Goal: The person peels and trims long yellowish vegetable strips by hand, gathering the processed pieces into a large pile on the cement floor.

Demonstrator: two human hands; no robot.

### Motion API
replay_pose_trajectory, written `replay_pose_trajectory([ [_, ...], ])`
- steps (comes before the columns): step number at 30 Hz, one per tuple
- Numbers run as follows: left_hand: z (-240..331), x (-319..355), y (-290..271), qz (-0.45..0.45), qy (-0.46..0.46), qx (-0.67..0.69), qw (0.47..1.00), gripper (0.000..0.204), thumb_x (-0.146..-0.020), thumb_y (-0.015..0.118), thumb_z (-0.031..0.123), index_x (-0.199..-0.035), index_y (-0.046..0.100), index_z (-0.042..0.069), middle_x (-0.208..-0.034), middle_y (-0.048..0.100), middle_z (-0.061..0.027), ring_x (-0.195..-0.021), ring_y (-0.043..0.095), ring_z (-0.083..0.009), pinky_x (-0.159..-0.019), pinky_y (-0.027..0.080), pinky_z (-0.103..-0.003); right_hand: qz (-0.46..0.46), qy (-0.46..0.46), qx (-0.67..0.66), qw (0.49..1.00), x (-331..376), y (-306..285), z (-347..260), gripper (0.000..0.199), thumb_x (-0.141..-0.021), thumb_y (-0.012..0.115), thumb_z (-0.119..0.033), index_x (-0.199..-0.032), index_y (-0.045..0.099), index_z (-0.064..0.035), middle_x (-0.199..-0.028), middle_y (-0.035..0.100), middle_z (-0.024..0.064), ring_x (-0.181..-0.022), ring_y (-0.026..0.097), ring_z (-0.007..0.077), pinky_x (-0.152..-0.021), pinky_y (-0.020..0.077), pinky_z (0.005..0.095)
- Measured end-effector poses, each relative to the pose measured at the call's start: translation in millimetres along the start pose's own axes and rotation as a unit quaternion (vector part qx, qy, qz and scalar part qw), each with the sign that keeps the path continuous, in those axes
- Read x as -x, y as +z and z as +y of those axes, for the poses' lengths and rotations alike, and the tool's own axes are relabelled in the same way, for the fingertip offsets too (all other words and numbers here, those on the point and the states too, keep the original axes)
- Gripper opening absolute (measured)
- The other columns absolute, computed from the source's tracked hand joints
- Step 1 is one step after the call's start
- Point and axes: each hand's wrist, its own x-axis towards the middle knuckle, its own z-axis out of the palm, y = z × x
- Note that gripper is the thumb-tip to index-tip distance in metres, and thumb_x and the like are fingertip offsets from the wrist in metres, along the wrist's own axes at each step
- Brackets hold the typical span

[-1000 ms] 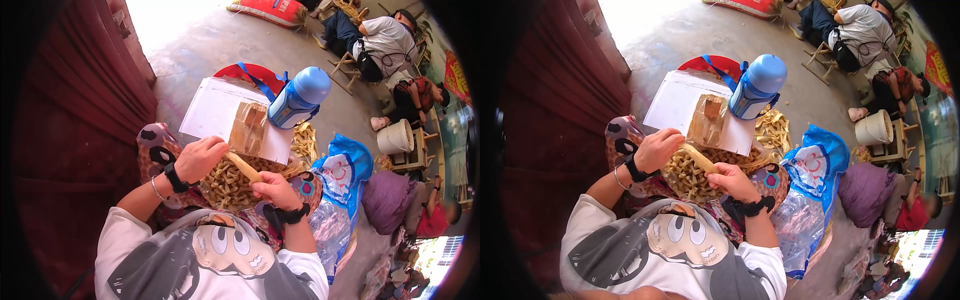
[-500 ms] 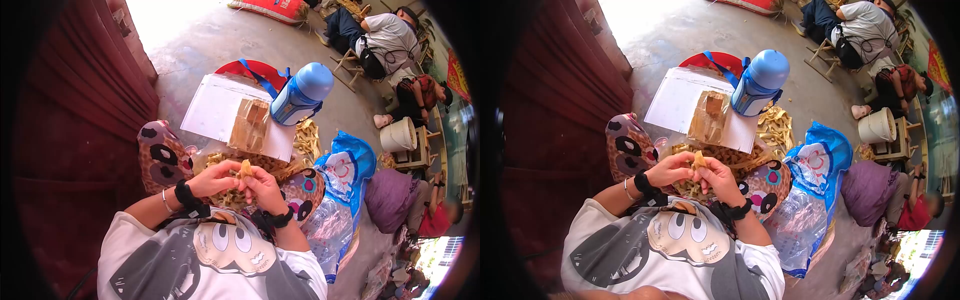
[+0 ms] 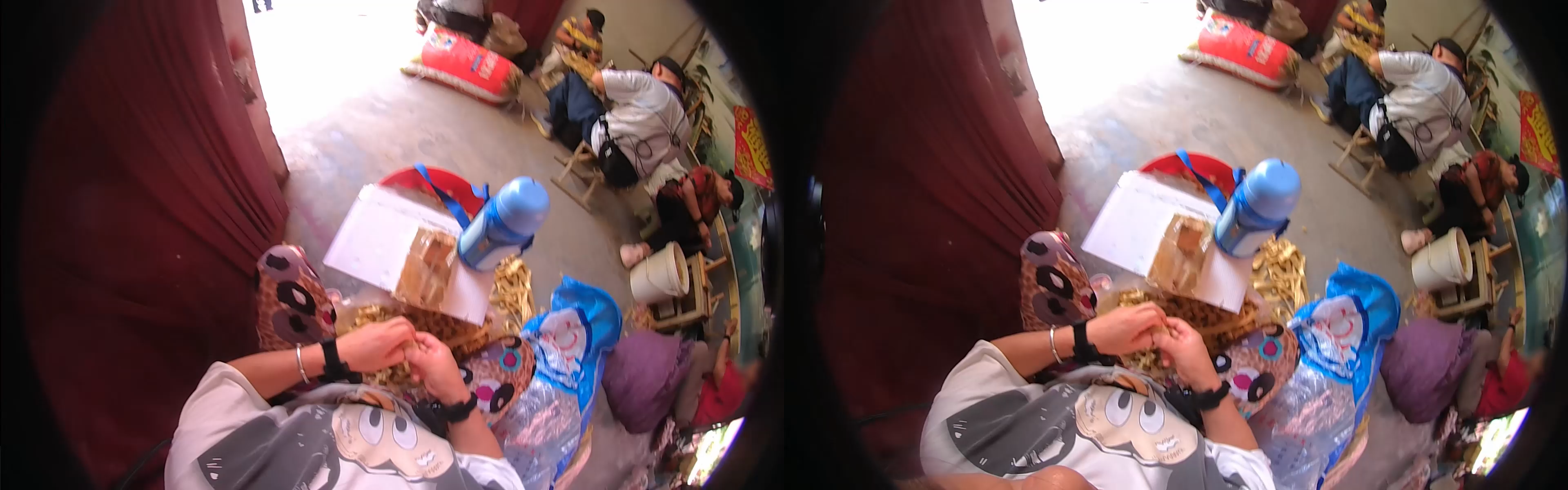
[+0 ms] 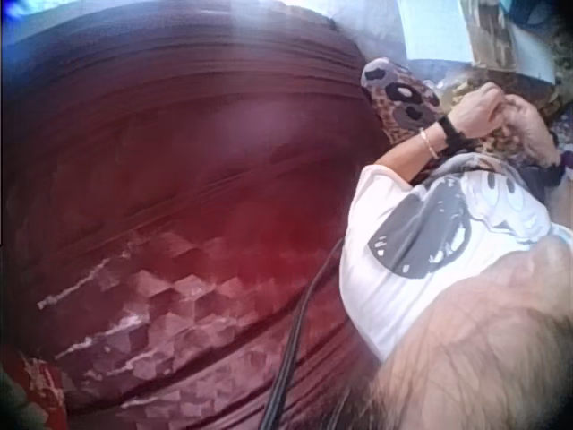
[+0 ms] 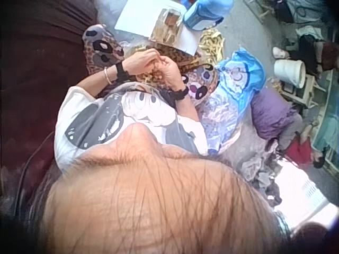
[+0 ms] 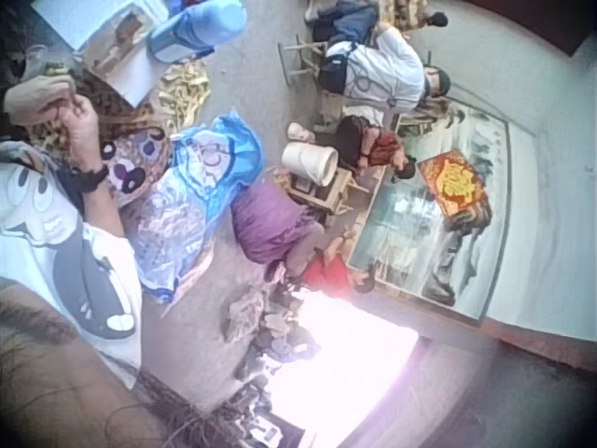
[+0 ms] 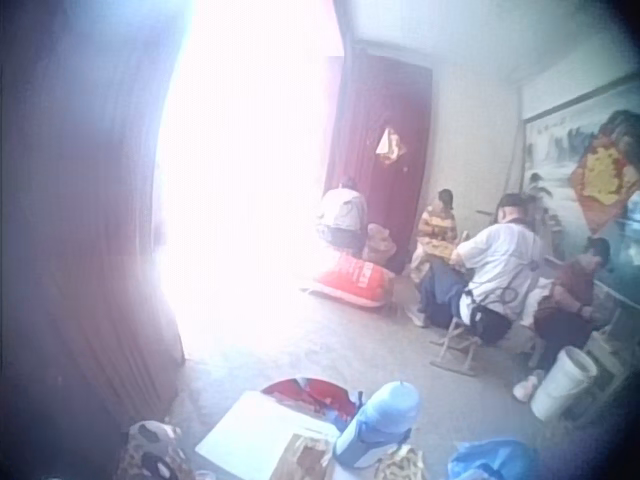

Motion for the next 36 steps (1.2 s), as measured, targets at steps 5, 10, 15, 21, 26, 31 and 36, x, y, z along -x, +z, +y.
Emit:
replay_pose_trajectory([
  [5, -4.7, 16.9, 11.8, 0.008, -0.079, -0.019, 0.997, 0.017, -0.082, 0.053, 0.015, -0.092, 0.054, 0.002, -0.085, 0.057, -0.0178, -0.08, 0.059, -0.0362, -0.069, 0.048, -0.042, 0.063, -0.297, 0.452, 0.839, -2.5, 6.0, 10.1, 0.025, -0.082, 0.062, -0.015, -0.104, 0.06, -0.0022, -0.091, 0.063, 0.0112, -0.075, 0.063, 0.0262, -0.064, 0.0506, 0.0338],
  [10, -10.2, 10.8, 16.7, 0.002, -0.202, 0.091, 0.975, 0.023, -0.086, 0.053, 0.018, -0.102, 0.049, 0.002, -0.083, 0.061, -0.0189, -0.077, 0.061, -0.0351, -0.068, 0.048, -0.041, 0.125, -0.333, 0.526, 0.773, 7.3, 18.0, 7.0, 0.017, -0.084, 0.057, -0.012, -0.097, 0.061, -0.0027, -0.094, 0.058, 0.0125, -0.079, 0.06, 0.0308, -0.067, 0.0495, 0.036],
  [15, -9.2, 10.5, 12.2, 0.064, -0.079, 0.002, 0.995, 0.018, -0.088, 0.053, 0.014, -0.1, 0.045, 0.004, -0.082, 0.059, -0.018, -0.076, 0.059, -0.0374, -0.065, 0.047, -0.041, 0.017, -0.148, 0.152, 0.977, 16.5, 20.5, -11.9, 0.022, -0.091, 0.054, -0.012, -0.106, 0.062, 0.0019, -0.119, 0.047, -0.0004, -0.079, 0.055, 0.0045, -0.065, 0.0484, 0.021],
  [21, -1.1, 17.9, -0.4, -0.005, -0.046, -0.049, 0.998, 0.024, -0.09, 0.055, 0.027, -0.09, 0.053, 0.003, -0.08, 0.058, -0.0149, -0.076, 0.058, -0.0351, -0.066, 0.047, -0.041, -0.082, 0.062, 0.079, 0.992, 16.7, -8.2, -15.5, 0.029, -0.093, 0.053, -0.014, -0.119, 0.058, -0.0008, -0.092, 0.061, 0.0015, -0.071, 0.056, 0.0055, -0.058, 0.0469, 0.0184],
  [26, 15.5, 11.9, -9.7, -0.071, -0.114, 0.012, 0.991, 0.033, -0.095, 0.047, 0.034, -0.094, 0.057, 0.002, -0.083, 0.062, -0.0161, -0.08, 0.06, -0.0359, -0.068, 0.048, -0.04, -0.028, 0.076, 0.101, 0.992, 14.8, -7.0, -14.7, 0.018, -0.091, 0.055, -0.019, -0.099, 0.062, -0.0042, -0.078, 0.063, 0.0058, -0.063, 0.06, 0.0145, -0.055, 0.047, 0.0245],
  [31, 0.9, 10.1, -8.4, -0.081, -0.211, 0.18, 0.957, 0.024, -0.096, 0.048, 0.022, -0.087, 0.058, 0.002, -0.074, 0.061, -0.007, -0.064, 0.06, -0.0152, -0.059, 0.048, -0.03, -0.074, 0.033, 0.172, 0.982, 14.5, -0.7, -29.4, 0.031, -0.097, 0.046, -0.027, -0.116, 0.055, -0.0042, -0.077, 0.062, 0.0004, -0.059, 0.055, 0.0046, -0.048, 0.0411, 0.0164],
  [36, 4.3, 9.4, -18.1, -0.042, -0.257, 0.367, 0.893, 0.021, -0.095, 0.046, 0.014, -0.08, 0.054, 0.002, -0.07, 0.057, -0.0026, -0.054, 0.052, -0.0084, -0.05, 0.042, -0.022, -0.014, 0.034, -0.003, 0.999, 12.0, -26.2, -29.6, 0.013, -0.09, 0.055, -0.01, -0.102, 0.057, -0.0063, -0.061, 0.05, -0.0033, -0.044, 0.04, 0.0017, -0.035, 0.0293, 0.0152],
])
